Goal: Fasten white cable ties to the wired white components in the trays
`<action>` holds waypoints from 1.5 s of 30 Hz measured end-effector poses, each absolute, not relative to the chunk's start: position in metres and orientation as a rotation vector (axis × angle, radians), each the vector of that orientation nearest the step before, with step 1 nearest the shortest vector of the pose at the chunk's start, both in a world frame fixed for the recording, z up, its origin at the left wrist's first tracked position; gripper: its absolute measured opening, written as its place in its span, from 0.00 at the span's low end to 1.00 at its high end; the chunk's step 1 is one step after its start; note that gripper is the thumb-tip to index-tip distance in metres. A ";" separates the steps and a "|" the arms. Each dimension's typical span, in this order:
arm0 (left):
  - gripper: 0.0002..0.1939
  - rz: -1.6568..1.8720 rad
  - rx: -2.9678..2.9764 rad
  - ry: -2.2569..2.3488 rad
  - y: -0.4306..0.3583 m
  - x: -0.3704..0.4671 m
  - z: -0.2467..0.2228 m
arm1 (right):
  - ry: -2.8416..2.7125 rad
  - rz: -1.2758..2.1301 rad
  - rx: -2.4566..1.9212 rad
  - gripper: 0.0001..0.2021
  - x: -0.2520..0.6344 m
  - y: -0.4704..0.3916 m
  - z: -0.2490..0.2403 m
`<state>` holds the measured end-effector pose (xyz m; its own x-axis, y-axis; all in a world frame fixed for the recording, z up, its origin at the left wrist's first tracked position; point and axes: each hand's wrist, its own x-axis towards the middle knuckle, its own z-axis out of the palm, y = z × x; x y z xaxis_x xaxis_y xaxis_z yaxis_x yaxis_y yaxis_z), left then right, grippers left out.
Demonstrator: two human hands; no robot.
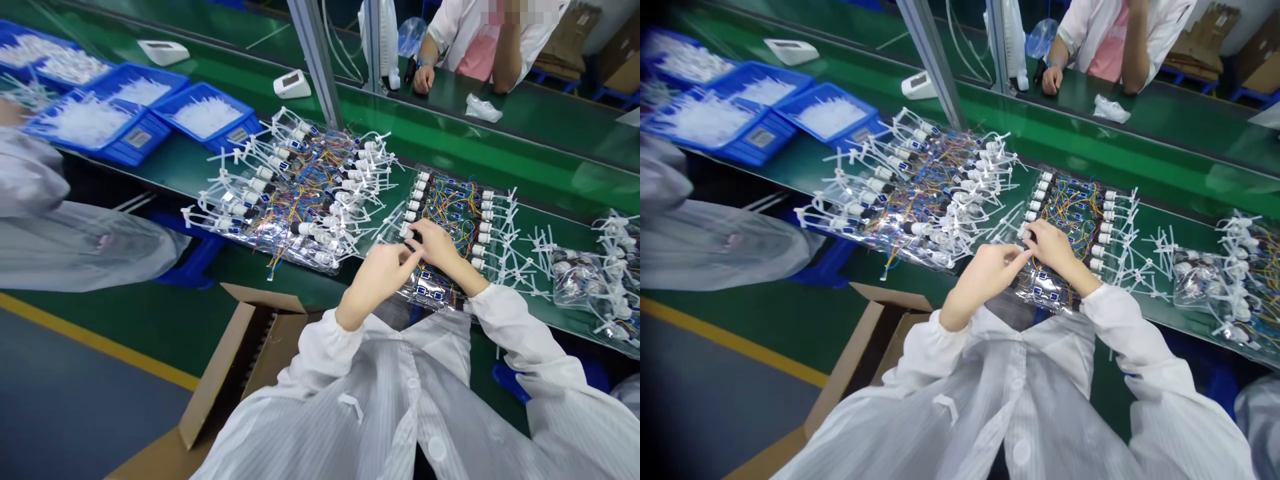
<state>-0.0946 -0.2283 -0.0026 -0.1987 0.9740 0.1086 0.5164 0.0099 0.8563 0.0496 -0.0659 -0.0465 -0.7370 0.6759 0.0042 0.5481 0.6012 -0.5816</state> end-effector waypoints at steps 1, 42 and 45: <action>0.19 1.081 1.579 1.735 -0.236 -0.090 0.005 | -2.628 0.817 -1.016 0.09 0.047 -0.069 -0.045; 0.22 0.744 1.963 1.959 -0.143 -0.095 -0.065 | -1.348 0.745 -1.812 0.14 0.380 -0.074 -0.046; 0.23 0.827 1.941 1.889 -0.139 -0.110 -0.072 | -1.282 0.855 -1.797 0.17 0.389 -0.060 -0.037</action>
<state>-0.1095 -0.1388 -0.0720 -0.0350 0.9817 0.1872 0.8035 -0.0837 0.5894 0.3889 -0.0601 -0.0370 0.2732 0.9576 -0.0913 0.4527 -0.2117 -0.8661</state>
